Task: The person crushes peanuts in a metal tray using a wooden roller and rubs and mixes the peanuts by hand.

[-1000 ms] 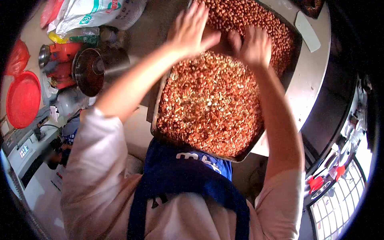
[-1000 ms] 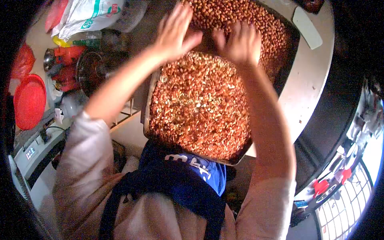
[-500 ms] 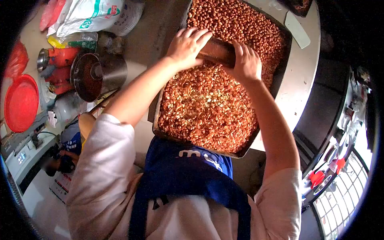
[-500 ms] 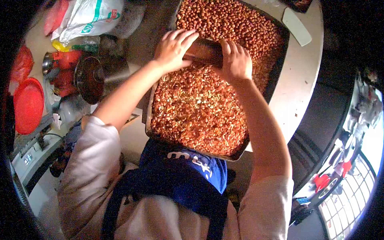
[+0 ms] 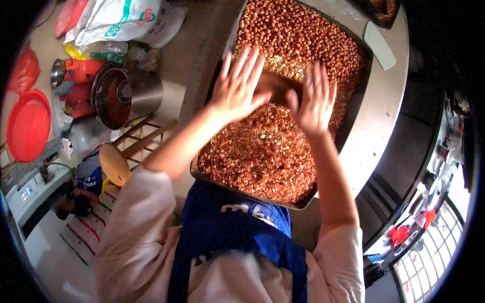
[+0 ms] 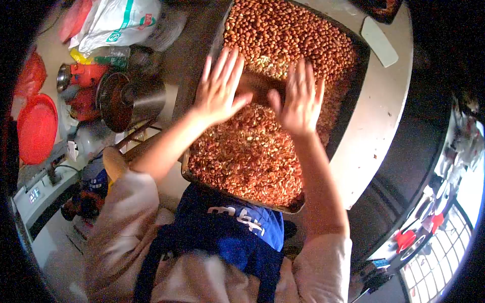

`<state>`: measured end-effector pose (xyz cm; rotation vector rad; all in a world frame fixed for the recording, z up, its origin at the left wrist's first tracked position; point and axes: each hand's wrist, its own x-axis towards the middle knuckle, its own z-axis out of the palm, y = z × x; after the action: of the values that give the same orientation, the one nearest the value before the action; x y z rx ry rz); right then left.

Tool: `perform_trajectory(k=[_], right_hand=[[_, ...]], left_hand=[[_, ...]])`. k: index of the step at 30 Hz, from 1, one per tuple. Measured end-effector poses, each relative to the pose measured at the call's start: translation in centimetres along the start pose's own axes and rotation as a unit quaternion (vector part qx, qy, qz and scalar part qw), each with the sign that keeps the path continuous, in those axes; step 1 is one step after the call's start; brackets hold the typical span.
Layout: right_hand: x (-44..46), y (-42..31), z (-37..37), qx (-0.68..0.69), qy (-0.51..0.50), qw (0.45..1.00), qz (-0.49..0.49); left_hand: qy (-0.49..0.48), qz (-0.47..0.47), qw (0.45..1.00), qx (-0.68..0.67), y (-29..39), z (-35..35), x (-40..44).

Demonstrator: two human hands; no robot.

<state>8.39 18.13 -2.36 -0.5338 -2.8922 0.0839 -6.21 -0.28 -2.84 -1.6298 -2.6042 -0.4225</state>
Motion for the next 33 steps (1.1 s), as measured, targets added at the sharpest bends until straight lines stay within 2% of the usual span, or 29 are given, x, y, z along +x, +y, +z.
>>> perform_trajectory(k=[2,3,4,6,8,10,12,14,15,16,17,18,20,21,22,24,26,27,28,30,32,33], right_hand=[[5.6,1.6,0.6,0.059,0.095,0.994,0.006],[7.9,2.2,0.7,0.068,0.127,0.990,0.005],[9.0,2.6,0.9,0.054,0.113,0.992,0.004],[8.9,2.6,0.7,0.043,-0.080,0.994,0.057],[6.1,2.0,2.9,0.002,0.021,0.999,0.024],[4.2,1.2,2.3,-0.016,0.076,0.997,-0.011],[7.2,2.2,2.5,-0.070,0.023,0.997,0.002],[12.2,3.2,2.1,-0.018,-0.021,0.996,0.081],[13.9,3.8,2.4,-0.007,0.033,0.996,0.082],[15.1,4.5,2.9,0.005,0.084,0.993,0.084],[15.8,6.1,4.0,-0.014,0.053,0.995,0.081],[15.4,4.8,2.4,0.017,0.012,0.994,0.105],[12.1,2.6,2.6,-0.057,0.007,0.991,0.119],[9.5,1.8,3.1,-0.071,0.024,0.992,0.100],[7.4,0.8,1.5,-0.045,-0.085,0.991,0.092],[3.1,-0.2,0.9,-0.021,-0.013,0.999,0.020],[2.6,0.3,0.9,-0.021,-0.057,0.998,0.004],[4.6,0.9,1.3,-0.065,-0.090,0.994,0.009],[8.4,1.4,-0.5,-0.003,-0.220,0.974,0.052],[12.4,3.9,3.0,0.007,-0.071,0.993,0.095],[14.6,5.5,5.4,-0.011,0.042,0.992,0.119],[14.0,4.8,4.0,-0.029,-0.017,0.994,0.106]], left_hand=[[0.046,0.003,0.999,0.029,-2.4,1.0,6.0],[0.094,0.011,0.995,-0.029,-3.5,2.2,8.2],[0.098,0.014,0.995,-0.019,-4.2,2.5,9.4],[0.089,0.001,0.996,-0.020,-4.9,3.2,9.7],[0.087,0.010,0.995,-0.044,-4.8,2.9,7.5],[0.041,0.038,0.998,0.037,-4.3,1.9,6.3],[0.090,-0.001,0.996,-0.010,-5.4,2.8,9.7],[0.057,-0.070,0.996,0.005,-7.1,2.8,14.2],[0.006,-0.134,0.991,-0.019,-6.7,1.7,15.3],[-0.009,-0.144,0.989,-0.040,-7.2,1.6,16.1],[-0.027,-0.157,0.987,-0.027,-7.0,1.7,16.1],[-0.043,-0.172,0.984,-0.012,-6.7,1.7,15.9],[-0.071,-0.114,0.989,0.055,-5.4,1.8,13.3],[0.093,-0.009,0.996,-0.006,-5.8,2.9,10.9],[0.065,0.028,0.997,-0.020,-5.2,2.7,8.4],[0.049,0.070,0.992,-0.090,-4.3,2.4,4.3],[0.036,0.065,0.993,-0.092,-4.6,2.6,4.7],[0.020,0.057,0.994,-0.093,-4.7,2.6,5.2],[0.005,0.005,0.998,-0.061,-5.3,3.0,7.7],[0.103,-0.042,0.989,-0.092,-7.7,5.6,13.3],[-0.074,-0.148,0.986,-0.019,-6.1,1.6,15.2],[0.087,-0.001,0.996,0.003,-7.8,4.5,13.7]])
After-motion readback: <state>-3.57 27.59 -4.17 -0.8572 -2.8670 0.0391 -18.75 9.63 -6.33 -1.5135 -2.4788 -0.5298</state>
